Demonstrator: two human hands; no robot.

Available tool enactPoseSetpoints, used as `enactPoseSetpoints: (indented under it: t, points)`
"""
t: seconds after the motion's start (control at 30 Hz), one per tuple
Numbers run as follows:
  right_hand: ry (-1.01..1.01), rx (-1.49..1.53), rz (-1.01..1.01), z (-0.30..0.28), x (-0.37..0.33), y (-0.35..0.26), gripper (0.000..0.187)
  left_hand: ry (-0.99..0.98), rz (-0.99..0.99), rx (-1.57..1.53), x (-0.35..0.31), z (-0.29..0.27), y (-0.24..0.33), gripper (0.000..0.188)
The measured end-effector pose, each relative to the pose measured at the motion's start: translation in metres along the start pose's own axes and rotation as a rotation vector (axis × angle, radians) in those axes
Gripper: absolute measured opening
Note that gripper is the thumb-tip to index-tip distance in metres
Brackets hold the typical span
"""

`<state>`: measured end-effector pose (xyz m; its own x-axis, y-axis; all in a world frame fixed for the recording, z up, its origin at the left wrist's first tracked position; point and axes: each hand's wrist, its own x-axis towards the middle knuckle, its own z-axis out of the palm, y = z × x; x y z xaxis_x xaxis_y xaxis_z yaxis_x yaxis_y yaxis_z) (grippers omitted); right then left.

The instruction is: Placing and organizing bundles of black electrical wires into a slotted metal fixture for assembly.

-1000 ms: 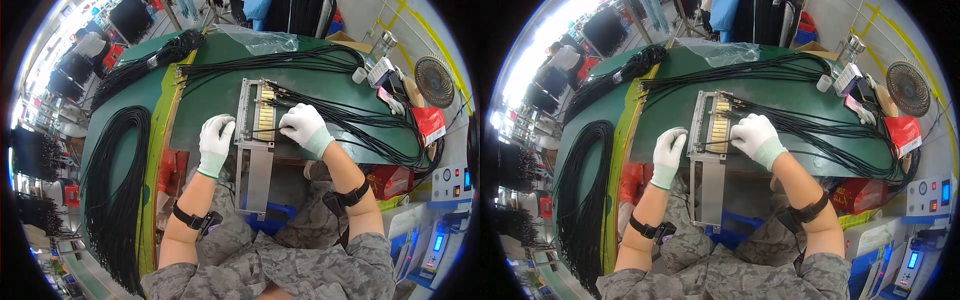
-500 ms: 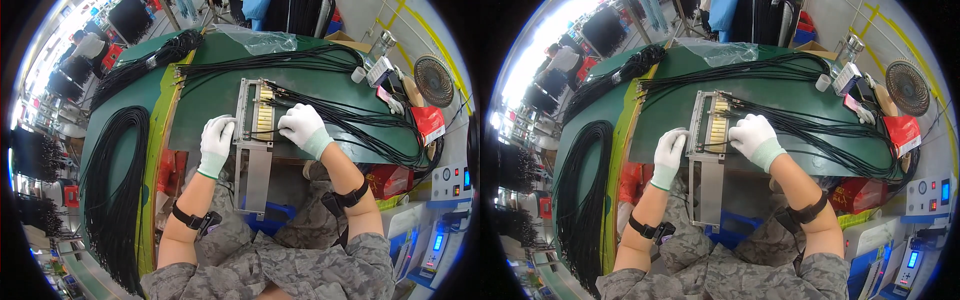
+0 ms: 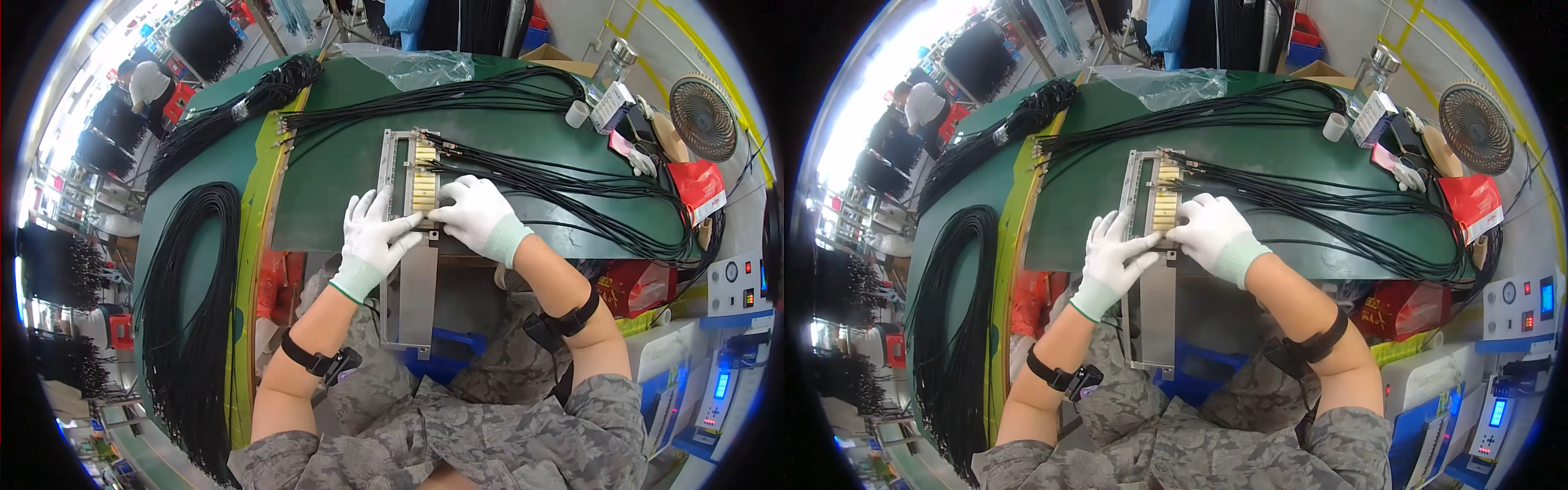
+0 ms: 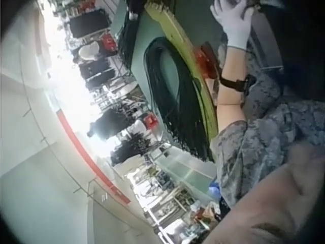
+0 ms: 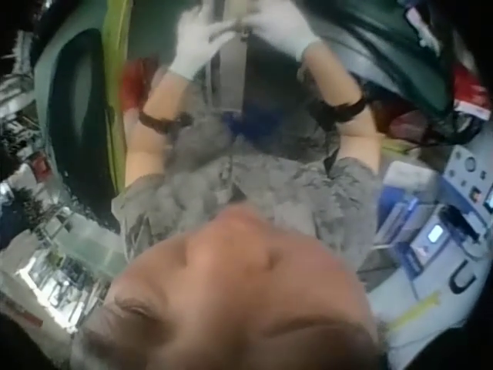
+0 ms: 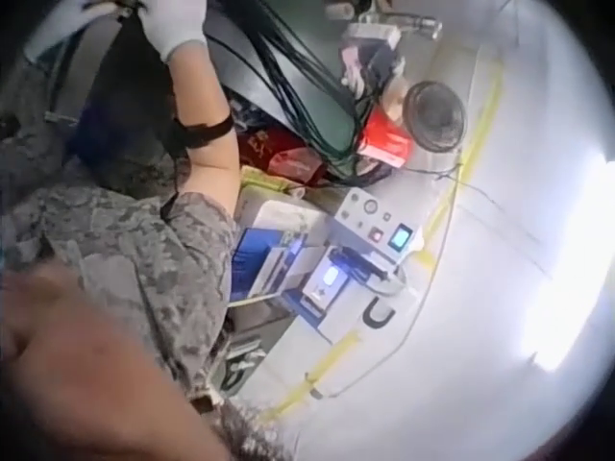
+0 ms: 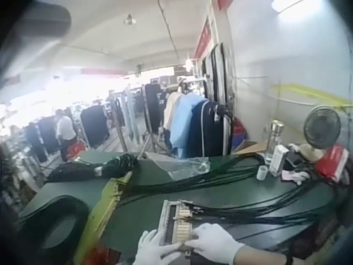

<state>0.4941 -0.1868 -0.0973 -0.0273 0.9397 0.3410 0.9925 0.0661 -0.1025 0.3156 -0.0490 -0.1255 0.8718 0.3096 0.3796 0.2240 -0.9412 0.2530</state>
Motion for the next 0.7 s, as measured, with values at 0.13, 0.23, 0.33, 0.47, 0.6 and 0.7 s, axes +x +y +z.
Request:
enactPoseSetpoints:
  t: [0.13, 0.23, 0.33, 0.47, 0.6, 0.7]
  points:
    - [-0.174, 0.083, 0.081, -0.004, -0.003, -0.001, 0.016, 0.028, -0.046, -0.063, -0.003, 0.006, 0.0, 0.035]
    - [-0.219, 0.046, 0.126, 0.006, -0.006, -0.004, 0.015, 0.06, -0.059, -0.105, -0.004, 0.005, 0.001, 0.033]
    - [-0.126, 0.054, 0.158, 0.011, -0.005, -0.004, 0.014, 0.098, 0.007, -0.142, -0.005, -0.002, 0.001, 0.032]
    - [-0.104, 0.048, 0.132, 0.008, -0.003, -0.001, 0.015, 0.099, 0.056, -0.125, -0.005, -0.007, 0.002, 0.03]
    - [-0.016, 0.159, 0.083, 0.015, -0.006, 0.006, 0.014, 0.064, 0.034, -0.064, -0.006, -0.007, 0.008, 0.03]
    - [0.106, 0.114, 0.183, 0.01, 0.0, 0.019, 0.013, 0.044, 0.018, -0.03, -0.005, -0.008, 0.012, 0.029]
